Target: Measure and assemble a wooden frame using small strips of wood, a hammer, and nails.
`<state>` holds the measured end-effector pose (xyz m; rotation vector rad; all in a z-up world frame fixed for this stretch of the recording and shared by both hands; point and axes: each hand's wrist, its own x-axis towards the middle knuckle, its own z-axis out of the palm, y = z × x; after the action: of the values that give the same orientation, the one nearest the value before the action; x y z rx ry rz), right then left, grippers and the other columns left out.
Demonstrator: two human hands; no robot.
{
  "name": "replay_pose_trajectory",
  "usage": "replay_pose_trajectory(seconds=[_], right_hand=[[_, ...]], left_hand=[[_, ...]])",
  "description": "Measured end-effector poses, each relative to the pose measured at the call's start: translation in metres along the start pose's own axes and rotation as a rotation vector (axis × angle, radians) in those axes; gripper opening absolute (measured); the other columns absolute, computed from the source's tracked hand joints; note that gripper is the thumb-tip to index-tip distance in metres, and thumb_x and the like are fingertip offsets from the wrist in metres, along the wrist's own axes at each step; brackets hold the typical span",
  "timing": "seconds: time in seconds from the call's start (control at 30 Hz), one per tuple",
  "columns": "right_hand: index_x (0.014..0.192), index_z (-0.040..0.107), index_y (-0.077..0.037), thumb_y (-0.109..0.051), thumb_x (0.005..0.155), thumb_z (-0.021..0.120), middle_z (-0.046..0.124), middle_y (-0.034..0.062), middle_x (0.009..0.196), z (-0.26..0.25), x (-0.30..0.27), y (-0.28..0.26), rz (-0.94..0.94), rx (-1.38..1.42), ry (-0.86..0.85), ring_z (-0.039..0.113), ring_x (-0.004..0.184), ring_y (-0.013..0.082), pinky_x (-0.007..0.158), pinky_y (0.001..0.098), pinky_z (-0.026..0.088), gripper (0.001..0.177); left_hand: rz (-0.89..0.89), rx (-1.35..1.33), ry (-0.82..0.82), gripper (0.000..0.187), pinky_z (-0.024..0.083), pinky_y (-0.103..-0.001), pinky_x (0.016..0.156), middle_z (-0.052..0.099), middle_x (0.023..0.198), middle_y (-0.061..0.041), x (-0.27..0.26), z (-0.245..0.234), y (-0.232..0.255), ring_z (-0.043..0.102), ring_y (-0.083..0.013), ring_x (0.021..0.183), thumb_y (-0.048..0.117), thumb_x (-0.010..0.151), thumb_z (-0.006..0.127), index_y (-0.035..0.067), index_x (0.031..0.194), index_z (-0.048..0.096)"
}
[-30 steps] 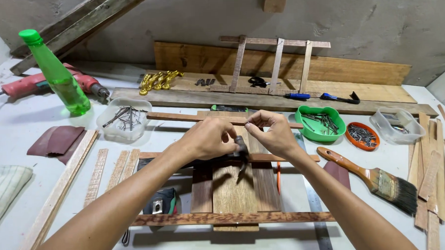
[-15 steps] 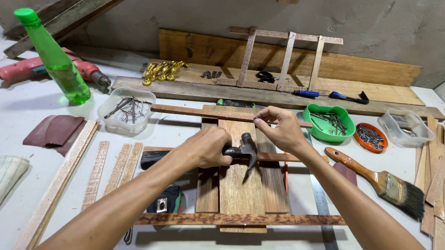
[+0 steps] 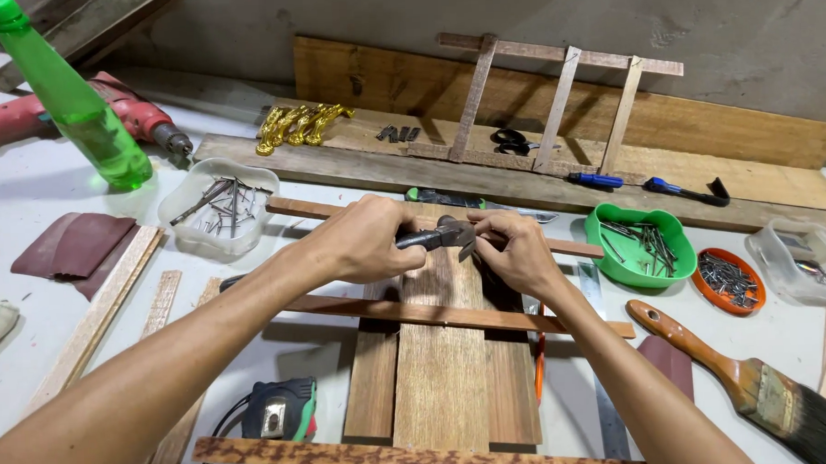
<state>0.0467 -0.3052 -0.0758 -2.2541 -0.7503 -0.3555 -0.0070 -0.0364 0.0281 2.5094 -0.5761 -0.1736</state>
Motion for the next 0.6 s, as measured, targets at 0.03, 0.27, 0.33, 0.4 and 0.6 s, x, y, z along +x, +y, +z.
replay_pose_trajectory(seconds=[0.03, 0.27, 0.33, 0.4, 0.6], right_hand=[[0.091, 0.076, -0.001, -0.009, 0.083, 0.075, 0.074, 0.0152, 0.12, 0.0, 0.0, 0.001, 0.003, 0.0, -0.004, 0.073, 0.105, 0.0273, 0.088, 0.0372, 0.059, 0.011], [0.085, 0.073, -0.007, -0.014, 0.084, 0.076, 0.078, 0.0086, 0.11, 0.004, -0.004, 0.008, -0.159, -0.206, 0.033, 0.068, 0.102, 0.0274, 0.091, 0.0402, 0.044, 0.007], [0.087, 0.071, -0.007, -0.015, 0.084, 0.076, 0.077, 0.0084, 0.109, 0.007, -0.006, 0.015, -0.186, -0.226, 0.06, 0.067, 0.103, 0.0267, 0.092, 0.0387, 0.043, 0.01], [0.084, 0.069, -0.006, -0.017, 0.08, 0.079, 0.077, 0.0086, 0.103, 0.009, -0.006, 0.015, -0.147, -0.263, 0.073, 0.067, 0.097, 0.0259, 0.089, 0.0385, 0.044, 0.015], [0.088, 0.069, -0.006, -0.015, 0.084, 0.076, 0.076, 0.0079, 0.098, 0.011, -0.007, 0.008, -0.116, -0.255, 0.07, 0.068, 0.094, 0.0232, 0.085, 0.0372, 0.043, 0.013]], left_hand=[[-0.001, -0.004, -0.003, 0.033, 0.055, -0.041, 0.061, 0.069, 0.067, -0.018, 0.003, -0.002, 0.002, 0.066, -0.0242, 0.058, 0.026, 0.076, 0.071, 0.0, 0.094, 0.078], [-0.042, -0.081, -0.051, 0.032, 0.053, -0.04, 0.059, 0.07, 0.063, -0.016, 0.019, 0.001, -0.008, 0.067, -0.0224, 0.057, 0.028, 0.077, 0.073, 0.0, 0.091, 0.079], [-0.017, -0.102, -0.052, 0.032, 0.054, -0.039, 0.058, 0.071, 0.063, -0.015, 0.023, 0.003, -0.011, 0.068, -0.0209, 0.056, 0.028, 0.077, 0.073, -0.001, 0.09, 0.079], [0.004, -0.128, -0.04, 0.032, 0.054, -0.036, 0.057, 0.072, 0.062, -0.014, 0.025, 0.003, -0.012, 0.068, -0.0187, 0.054, 0.027, 0.077, 0.072, -0.002, 0.088, 0.078], [-0.025, -0.094, -0.08, 0.032, 0.052, -0.039, 0.051, 0.071, 0.061, -0.013, 0.028, 0.0, -0.008, 0.066, -0.0208, 0.052, 0.027, 0.079, 0.067, 0.001, 0.094, 0.076]])
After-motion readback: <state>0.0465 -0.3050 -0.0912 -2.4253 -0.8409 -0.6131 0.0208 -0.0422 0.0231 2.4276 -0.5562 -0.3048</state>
